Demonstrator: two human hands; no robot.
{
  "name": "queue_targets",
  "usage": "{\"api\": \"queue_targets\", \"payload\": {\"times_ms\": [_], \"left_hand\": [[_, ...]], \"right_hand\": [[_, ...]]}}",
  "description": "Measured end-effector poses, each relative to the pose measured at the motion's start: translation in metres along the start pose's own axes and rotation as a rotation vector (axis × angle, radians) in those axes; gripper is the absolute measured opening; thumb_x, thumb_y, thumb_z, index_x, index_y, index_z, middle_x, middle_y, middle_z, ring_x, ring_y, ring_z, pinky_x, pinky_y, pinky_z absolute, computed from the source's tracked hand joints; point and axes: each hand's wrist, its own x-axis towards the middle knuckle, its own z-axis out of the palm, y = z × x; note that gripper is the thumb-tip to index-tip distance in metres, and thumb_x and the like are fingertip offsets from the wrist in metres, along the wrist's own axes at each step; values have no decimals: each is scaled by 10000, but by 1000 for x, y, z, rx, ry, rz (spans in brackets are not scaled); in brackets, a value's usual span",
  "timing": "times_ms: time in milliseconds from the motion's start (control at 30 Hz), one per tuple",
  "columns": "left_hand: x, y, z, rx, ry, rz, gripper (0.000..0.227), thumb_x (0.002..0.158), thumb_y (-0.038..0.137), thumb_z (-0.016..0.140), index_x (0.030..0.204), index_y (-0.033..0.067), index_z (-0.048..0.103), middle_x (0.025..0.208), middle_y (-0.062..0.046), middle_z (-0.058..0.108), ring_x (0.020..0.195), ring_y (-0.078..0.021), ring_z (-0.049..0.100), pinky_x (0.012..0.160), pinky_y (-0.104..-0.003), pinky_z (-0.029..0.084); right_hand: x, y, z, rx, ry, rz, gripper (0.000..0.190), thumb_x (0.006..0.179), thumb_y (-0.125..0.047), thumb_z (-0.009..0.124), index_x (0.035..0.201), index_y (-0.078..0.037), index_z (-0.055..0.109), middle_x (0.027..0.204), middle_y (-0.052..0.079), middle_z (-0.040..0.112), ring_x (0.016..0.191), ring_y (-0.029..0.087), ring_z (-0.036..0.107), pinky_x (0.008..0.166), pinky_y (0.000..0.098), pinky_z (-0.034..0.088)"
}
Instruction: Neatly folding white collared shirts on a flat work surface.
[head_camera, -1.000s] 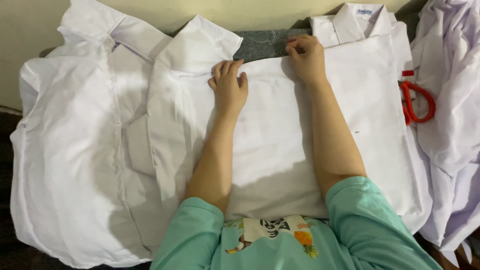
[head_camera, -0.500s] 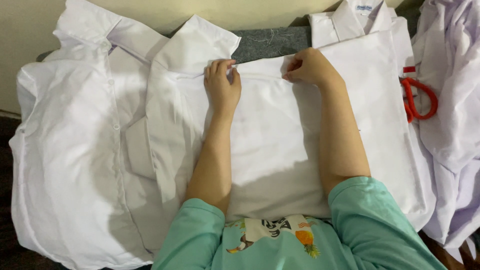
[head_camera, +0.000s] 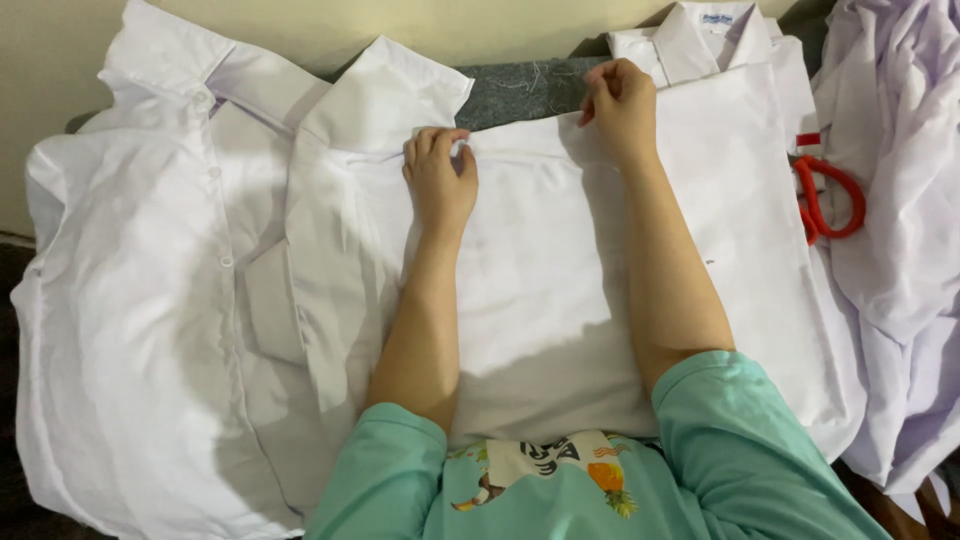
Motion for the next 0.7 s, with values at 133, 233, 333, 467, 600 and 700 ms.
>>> {"api": "queue_targets", "payload": {"times_ms": [133,233,333,467,600,700], "left_hand": [[0,5,-2,30,8,10,163,865,174,675,1013,233,712,1061,20,599,1133,-276,540,873,-472,464],[-1,8,-3,46,6,27,151,874,182,681,1018,216,711,1084,16,607,1142,-279,533,867,-478,459],[-1,17,-7,43,-12,47,155,882,211,682,1036,218,702,1112,16,616,1172,-289,530,846,-524,455],[-4,43,-10,-99,-21,246,186,888,121,669,1072,143,659,1103,-35,565,1068,-275,563,857,-453,477],[-14,50,7,-266,-324,242,154,897,98,645,1050,113,647,994,-43,599,905,-227,642,775,-398,516],[-23,35,28,-171,-319,377,244,813,212,794,988,120,651,1039,-18,609,1034,-287,562,894,-444,429]], "right_hand": [[13,26,6,110,-25,-148,176,1057,-82,479,1039,-40,649,867,90,738,739,169,717,710,261,611],[20,45,2,-157,-85,-439,564,1109,75,495,1620,-65,300,1687,177,264,1593,281,215,1324,379,167],[11,28,-6,-178,-39,-390,667,1146,-7,642,1664,-235,290,1737,81,142,1600,309,344,1053,261,645],[-4,-24,-22,-404,-37,-227,366,1092,-250,697,753,-127,637,718,-11,653,701,127,556,662,317,425],[-27,-85,-34,-587,-566,322,134,1010,-208,640,954,-91,673,757,78,660,631,176,568,575,327,442],[-19,-55,-32,-684,-603,211,198,861,-245,773,1021,-137,733,944,28,709,808,191,630,689,347,475]]}}
